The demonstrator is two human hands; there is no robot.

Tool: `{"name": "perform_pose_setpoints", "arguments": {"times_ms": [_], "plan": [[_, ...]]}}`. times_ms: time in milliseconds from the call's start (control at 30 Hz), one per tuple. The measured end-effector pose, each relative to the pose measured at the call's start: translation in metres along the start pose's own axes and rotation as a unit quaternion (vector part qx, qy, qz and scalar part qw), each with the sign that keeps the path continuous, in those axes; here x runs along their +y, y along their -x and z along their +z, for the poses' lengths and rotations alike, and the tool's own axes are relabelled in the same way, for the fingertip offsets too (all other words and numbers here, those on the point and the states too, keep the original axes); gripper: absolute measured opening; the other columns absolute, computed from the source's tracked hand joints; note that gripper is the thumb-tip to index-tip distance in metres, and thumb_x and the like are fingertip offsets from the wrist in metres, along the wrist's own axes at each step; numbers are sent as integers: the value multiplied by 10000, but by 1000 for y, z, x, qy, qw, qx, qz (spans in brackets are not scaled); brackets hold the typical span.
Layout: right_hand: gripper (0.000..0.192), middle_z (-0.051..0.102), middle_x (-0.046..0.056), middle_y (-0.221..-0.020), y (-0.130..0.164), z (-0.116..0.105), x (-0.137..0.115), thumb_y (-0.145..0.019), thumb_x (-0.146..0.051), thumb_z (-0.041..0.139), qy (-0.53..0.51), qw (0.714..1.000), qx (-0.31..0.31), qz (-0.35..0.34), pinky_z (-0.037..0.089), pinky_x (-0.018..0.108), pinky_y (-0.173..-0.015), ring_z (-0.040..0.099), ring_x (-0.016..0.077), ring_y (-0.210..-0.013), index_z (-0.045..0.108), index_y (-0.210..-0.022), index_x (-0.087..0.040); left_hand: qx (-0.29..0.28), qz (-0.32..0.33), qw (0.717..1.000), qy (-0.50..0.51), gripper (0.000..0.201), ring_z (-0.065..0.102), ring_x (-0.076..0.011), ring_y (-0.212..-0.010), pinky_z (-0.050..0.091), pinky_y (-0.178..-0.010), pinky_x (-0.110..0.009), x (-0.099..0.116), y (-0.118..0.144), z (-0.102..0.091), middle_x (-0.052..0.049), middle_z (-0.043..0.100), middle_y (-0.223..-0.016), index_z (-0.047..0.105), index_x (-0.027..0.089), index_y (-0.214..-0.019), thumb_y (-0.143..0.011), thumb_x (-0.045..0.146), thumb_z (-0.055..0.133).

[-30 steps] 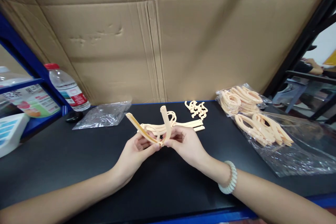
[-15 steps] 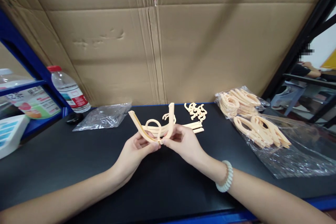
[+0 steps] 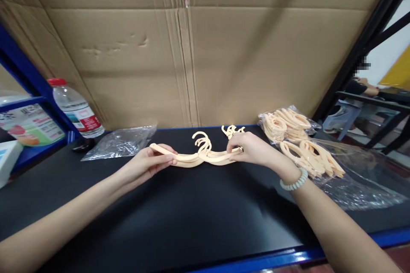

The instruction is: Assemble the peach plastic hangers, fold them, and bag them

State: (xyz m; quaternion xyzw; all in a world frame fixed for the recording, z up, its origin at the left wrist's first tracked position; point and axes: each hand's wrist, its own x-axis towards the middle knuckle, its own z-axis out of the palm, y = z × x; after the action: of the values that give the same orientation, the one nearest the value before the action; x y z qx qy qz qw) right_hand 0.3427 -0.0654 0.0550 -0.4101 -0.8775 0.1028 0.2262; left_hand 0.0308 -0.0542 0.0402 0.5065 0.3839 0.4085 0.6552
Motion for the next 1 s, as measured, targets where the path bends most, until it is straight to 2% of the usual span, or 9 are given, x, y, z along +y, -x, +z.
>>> {"name": "perform_pose_setpoints", "arguments": {"times_ms": [133,233,333,533,700,767,867,933,1000], "plan": [[68,643,14,-710,3,-7,5,-688,-253,705,8,996,-71,44,403,263,-614,571,157,-665,667,-686,-196,-61,75,968,-230,159,637,-162,-680,498,-640,-242,5,-4,-12,-36,673,-684,687,149,-754,-674,258,771],[59,639,2,-664,4,-6,7,-656,-236,720,-4,992,-102,76,397,247,-560,565,146,-617,676,-666,-198,-64,189,884,-424,119,580,-153,-629,442,-598,-239,4,-5,-14,-15,653,-668,691,186,-701,-674,283,754],[42,642,0,-647,4,-1,8,-645,-188,713,4,990,-112,87,392,246,-550,566,143,-601,673,-640,-197,-81,277,797,-530,74,564,-175,-700,424,-640,-256,-1,-5,-14,-29,652,-729,681,207,-715,-709,271,717],[42,644,20,-698,3,4,10,-680,-164,664,35,988,-118,90,412,268,-598,572,160,-649,643,-654,-189,-98,316,685,-649,64,527,-215,-809,389,-725,-321,-7,-2,-11,-40,626,-796,598,201,-761,-807,243,587],[186,651,100,-882,6,11,-8,-694,-133,613,110,991,-32,70,474,363,-757,592,250,-861,667,-867,-173,10,302,684,-664,145,540,-289,-950,409,-762,-395,-19,14,11,-107,625,-1007,596,183,-927,-805,174,519],[347,631,166,-1085,9,21,-22,-764,-196,581,129,989,-5,71,449,443,-908,561,312,-1054,635,-1102,-135,-2,308,714,-629,290,507,-316,-1115,393,-899,-441,-30,22,22,-131,594,-1187,578,188,-1113,-827,210,530],[573,437,228,-1396,15,44,-41,-867,-333,476,144,984,-21,98,328,524,-1062,354,365,-1323,435,-1366,-53,-41,303,754,-581,546,356,-345,-1323,251,-1078,-493,-45,30,32,-153,431,-1426,441,188,-1353,-847,349,566],[646,293,232,-1481,16,58,-48,-902,-389,398,154,978,-56,129,258,537,-1107,221,359,-1389,334,-1420,-9,-69,268,747,-605,634,240,-355,-1386,175,-1107,-540,-50,32,34,-158,315,-1496,349,167,-1423,-876,443,510],[686,214,228,-1506,15,66,-51,-921,-429,337,161,970,-88,158,213,522,-1132,143,341,-1407,273,-1438,17,-85,220,717,-656,689,162,-354,-1409,148,-1104,-583,-50,31,34,-163,226,-1526,272,132,-1456,-904,521,410]]}}
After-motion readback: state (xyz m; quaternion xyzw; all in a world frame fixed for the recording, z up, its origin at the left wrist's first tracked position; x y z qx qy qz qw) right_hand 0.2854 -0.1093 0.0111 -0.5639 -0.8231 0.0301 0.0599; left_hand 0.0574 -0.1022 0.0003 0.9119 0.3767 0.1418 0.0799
